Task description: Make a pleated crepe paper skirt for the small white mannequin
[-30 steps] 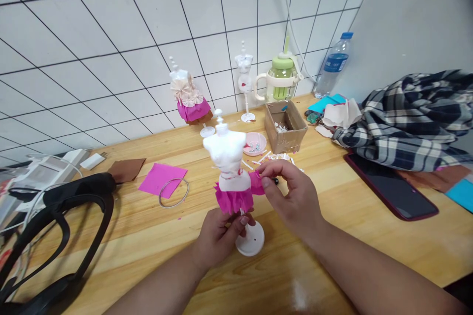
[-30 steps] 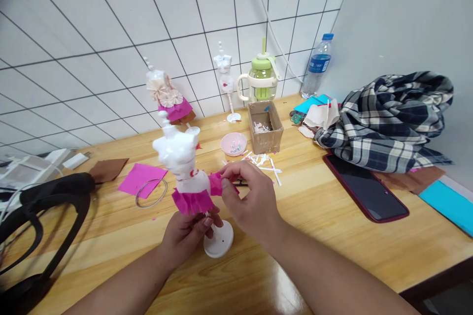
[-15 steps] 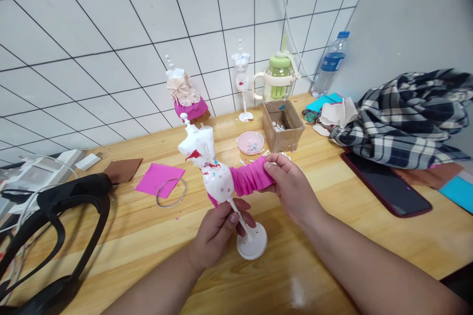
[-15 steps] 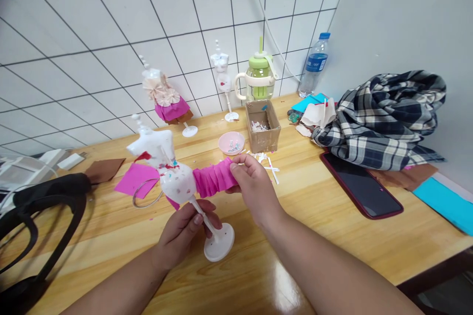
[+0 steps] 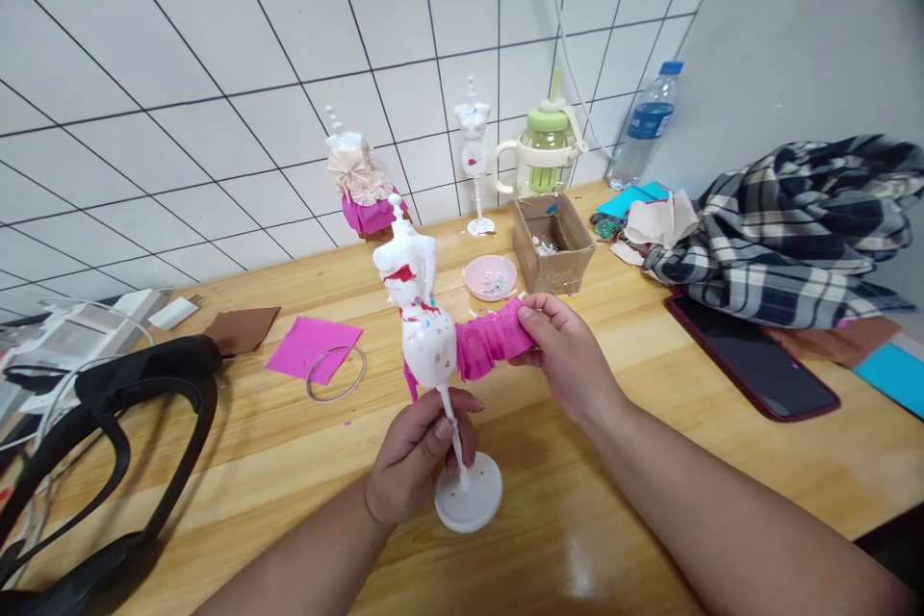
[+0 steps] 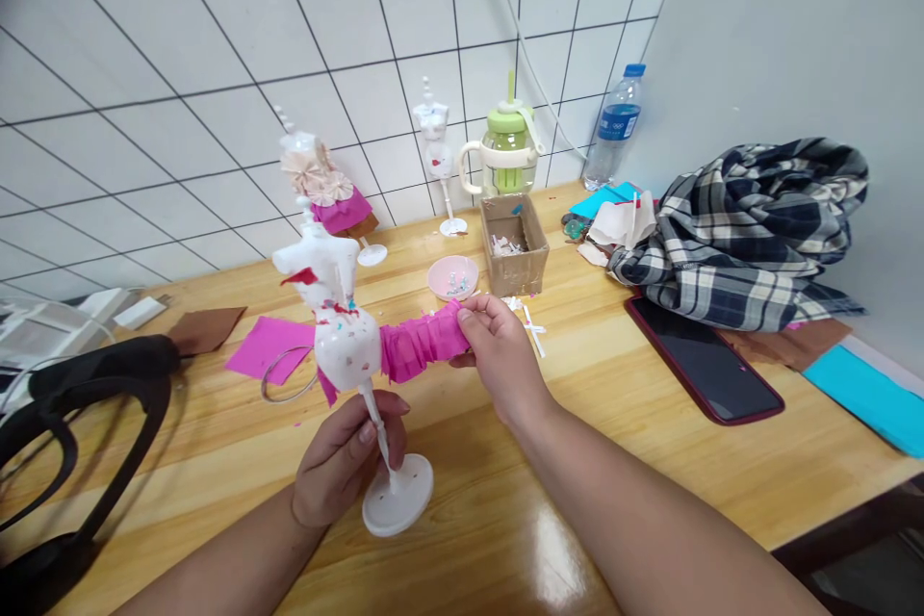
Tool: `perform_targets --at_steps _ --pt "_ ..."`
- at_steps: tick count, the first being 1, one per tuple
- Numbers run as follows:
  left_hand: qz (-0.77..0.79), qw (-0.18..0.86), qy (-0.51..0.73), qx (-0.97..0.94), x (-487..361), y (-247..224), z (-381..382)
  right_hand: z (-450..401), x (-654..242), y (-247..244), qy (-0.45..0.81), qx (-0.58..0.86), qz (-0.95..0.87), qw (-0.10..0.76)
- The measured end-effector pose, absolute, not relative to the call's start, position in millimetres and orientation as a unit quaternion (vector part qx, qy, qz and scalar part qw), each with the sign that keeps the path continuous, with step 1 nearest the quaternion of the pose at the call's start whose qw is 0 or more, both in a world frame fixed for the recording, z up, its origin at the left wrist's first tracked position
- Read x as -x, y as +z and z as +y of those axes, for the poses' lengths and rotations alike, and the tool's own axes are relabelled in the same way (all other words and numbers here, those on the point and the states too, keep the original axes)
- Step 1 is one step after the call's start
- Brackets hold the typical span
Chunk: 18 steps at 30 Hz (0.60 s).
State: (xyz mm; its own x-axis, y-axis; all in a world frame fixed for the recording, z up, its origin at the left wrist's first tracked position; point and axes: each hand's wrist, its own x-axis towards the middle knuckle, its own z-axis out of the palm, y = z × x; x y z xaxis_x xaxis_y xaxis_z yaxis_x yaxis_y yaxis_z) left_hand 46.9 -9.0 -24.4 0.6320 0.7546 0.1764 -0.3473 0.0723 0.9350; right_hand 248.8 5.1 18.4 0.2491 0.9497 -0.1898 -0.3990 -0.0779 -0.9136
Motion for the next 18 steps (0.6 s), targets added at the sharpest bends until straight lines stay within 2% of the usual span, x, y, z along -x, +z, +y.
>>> perform_targets --at_steps 18 --pt "0.163 0.706 0.418 -0.548 -49.7 -25.3 -10.0 14.0 -252.1 9.3 0.534 0.512 -0.273 0.615"
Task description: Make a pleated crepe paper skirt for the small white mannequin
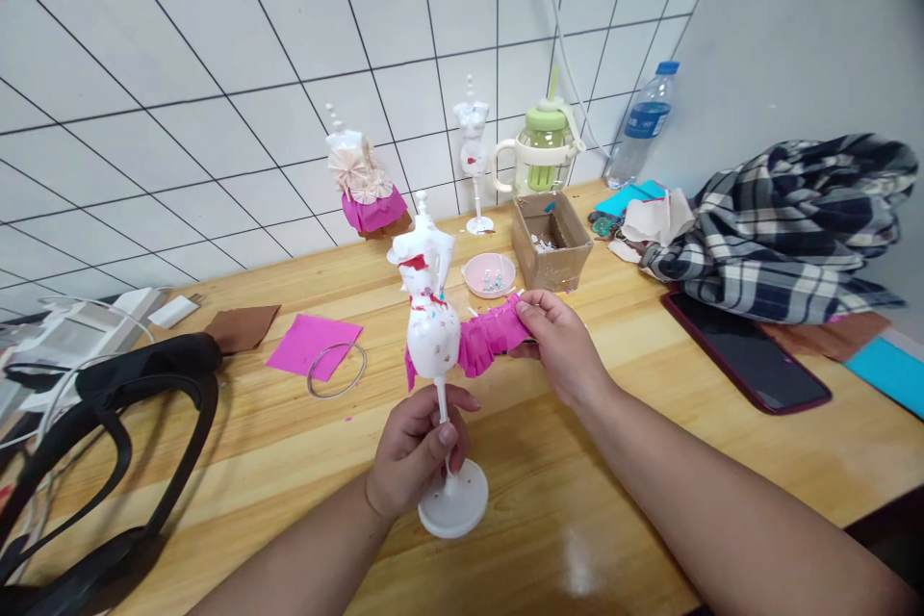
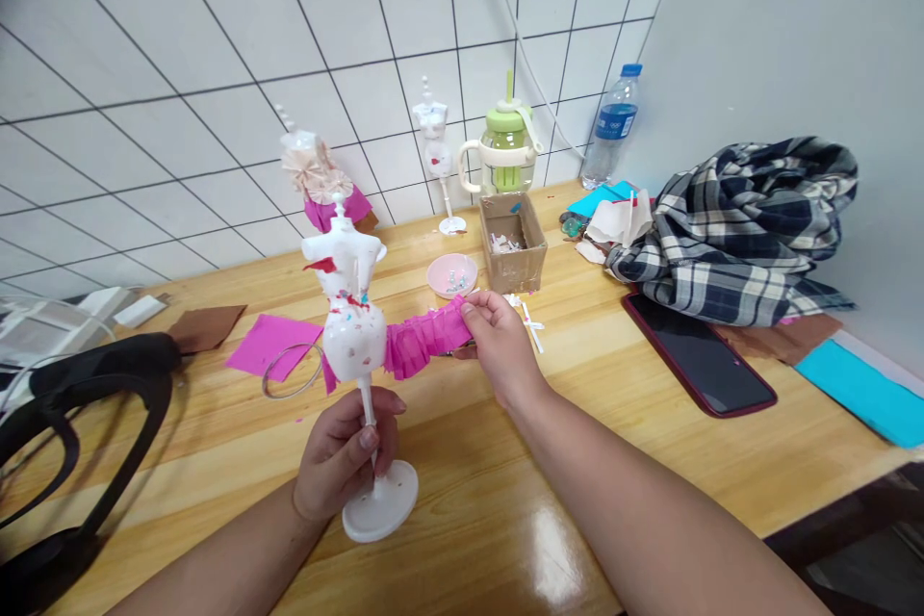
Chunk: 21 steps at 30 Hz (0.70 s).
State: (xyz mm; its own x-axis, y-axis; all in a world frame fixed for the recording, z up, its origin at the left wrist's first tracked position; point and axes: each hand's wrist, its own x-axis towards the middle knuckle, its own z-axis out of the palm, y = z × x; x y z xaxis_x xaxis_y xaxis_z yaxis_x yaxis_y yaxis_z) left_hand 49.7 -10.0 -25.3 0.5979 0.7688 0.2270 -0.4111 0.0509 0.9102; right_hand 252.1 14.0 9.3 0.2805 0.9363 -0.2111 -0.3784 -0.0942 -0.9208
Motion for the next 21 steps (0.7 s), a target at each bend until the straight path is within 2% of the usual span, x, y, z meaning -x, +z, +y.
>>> perform_targets --at_steps 21 --pt "0.206 0.693 0.433 -0.538 -49.7 -18.4 -9.1 22.7 -259.0 0.2 0.527 0.520 -0.247 0.625"
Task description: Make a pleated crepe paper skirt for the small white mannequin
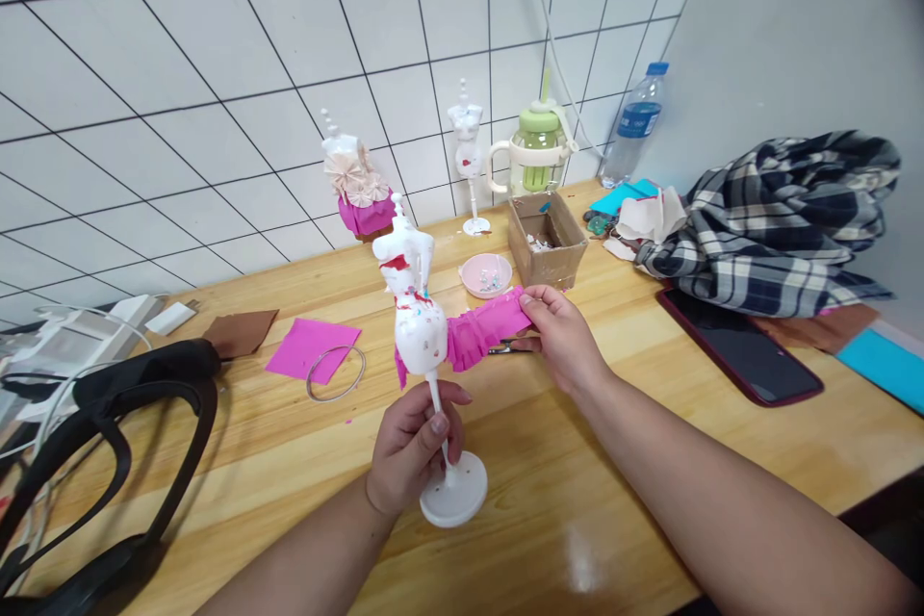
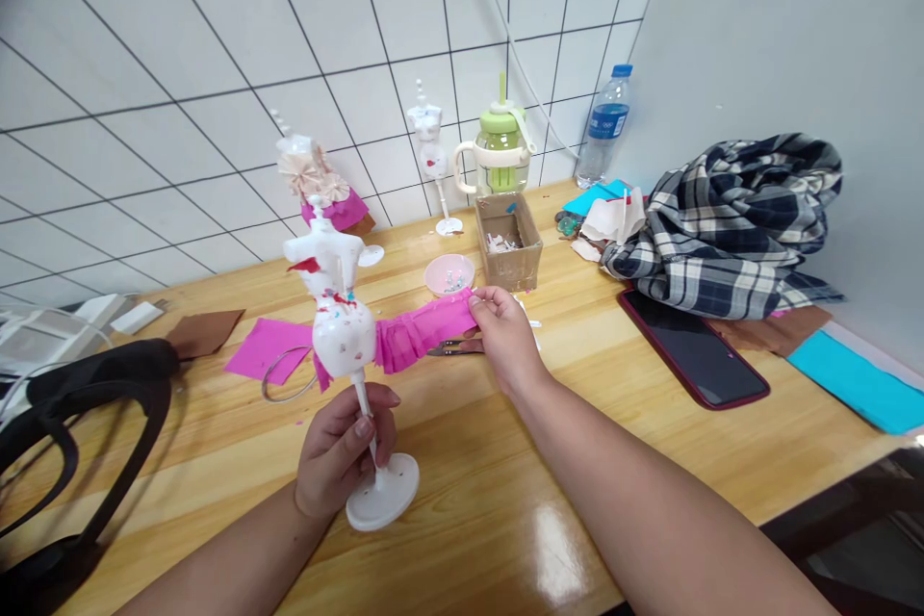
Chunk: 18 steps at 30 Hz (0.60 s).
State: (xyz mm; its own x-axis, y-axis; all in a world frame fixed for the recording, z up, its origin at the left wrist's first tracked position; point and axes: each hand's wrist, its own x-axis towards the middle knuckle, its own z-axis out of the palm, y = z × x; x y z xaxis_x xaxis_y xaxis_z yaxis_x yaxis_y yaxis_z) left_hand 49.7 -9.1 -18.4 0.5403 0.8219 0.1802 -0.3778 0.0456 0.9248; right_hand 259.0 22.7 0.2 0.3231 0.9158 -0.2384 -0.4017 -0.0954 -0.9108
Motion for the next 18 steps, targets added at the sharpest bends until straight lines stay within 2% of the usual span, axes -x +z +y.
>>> perform_targets --at_steps 6,11,18 --pt "0.226 0.690 0.437 -0.532 -49 -19 -9 22 -261 0 0.542 0.494 -0.217 0.645" --pt "0.228 0.681 0.447 -0.534 -49 -20 -8 23 -264 2 0.606 0.408 -0.136 0.669" --pt "0.228 0.677 0.454 -0.533 -49 -19 -8 26 -270 10 0.664 0.360 -0.034 0.654"
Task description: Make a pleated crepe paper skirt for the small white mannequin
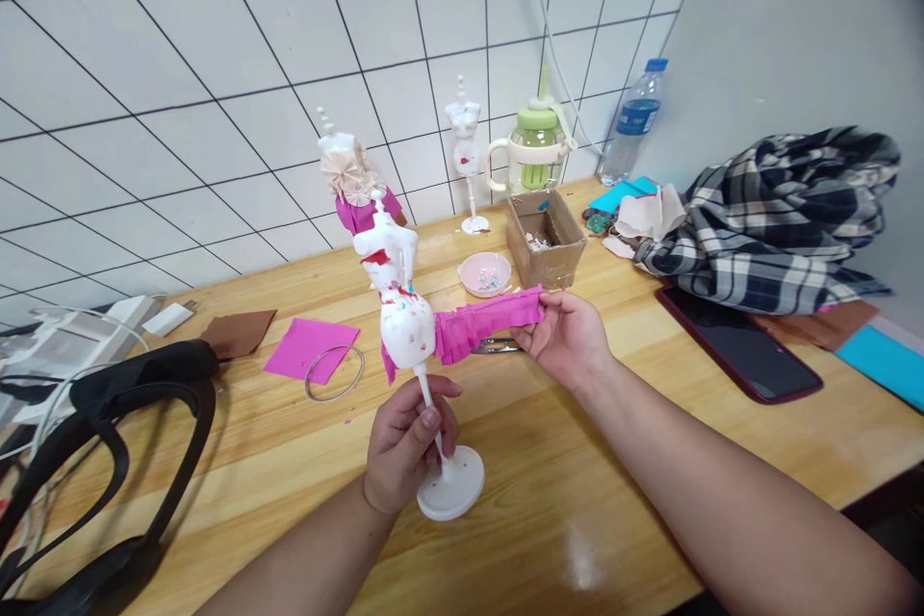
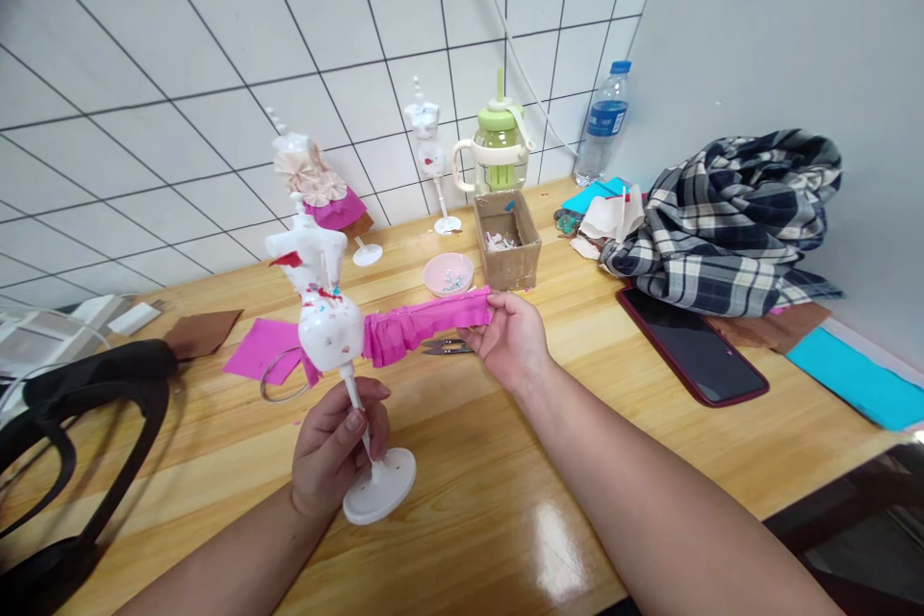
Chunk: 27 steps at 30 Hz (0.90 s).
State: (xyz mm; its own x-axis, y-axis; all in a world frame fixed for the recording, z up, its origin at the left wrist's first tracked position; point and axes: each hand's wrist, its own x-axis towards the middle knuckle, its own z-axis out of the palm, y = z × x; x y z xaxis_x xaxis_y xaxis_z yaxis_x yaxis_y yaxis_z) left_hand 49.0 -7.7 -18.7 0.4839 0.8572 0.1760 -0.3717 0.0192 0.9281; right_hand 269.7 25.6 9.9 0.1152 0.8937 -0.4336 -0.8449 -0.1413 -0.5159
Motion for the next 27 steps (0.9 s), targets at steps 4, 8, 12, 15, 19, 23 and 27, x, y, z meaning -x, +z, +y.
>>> perform_targets --at_steps 4,8,12,15,19,23,27 --pt "0.214 0.691 0.435 -0.536 -49 -19 -6 26 -270 10 0.665 0.385 -0.065 0.637" --pt "0.193 0.723 0.391 -0.536 -48 -22 -6 21 -268 10 0.507 0.443 -0.211 0.709" --pt "0.190 0.740 0.366 -0.532 -46 -27 -8 7 -266 18 0.226 0.446 -0.367 0.784" --pt "0.198 0.742 0.350 -0.536 -45 -28 -8 -1 -269 23 0.230 0.424 -0.409 0.775" --pt "0.197 0.748 0.333 -0.540 -44 -26 -8 1 -274 25 0.310 0.497 -0.459 0.668" --pt "0.184 0.752 0.329 -0.541 -45 -25 -7 8 -276 26 0.094 0.632 -0.543 0.544" --pt "0.180 0.756 0.324 -0.539 -44 -25 -6 3 -270 28 0.119 0.547 -0.674 0.481"
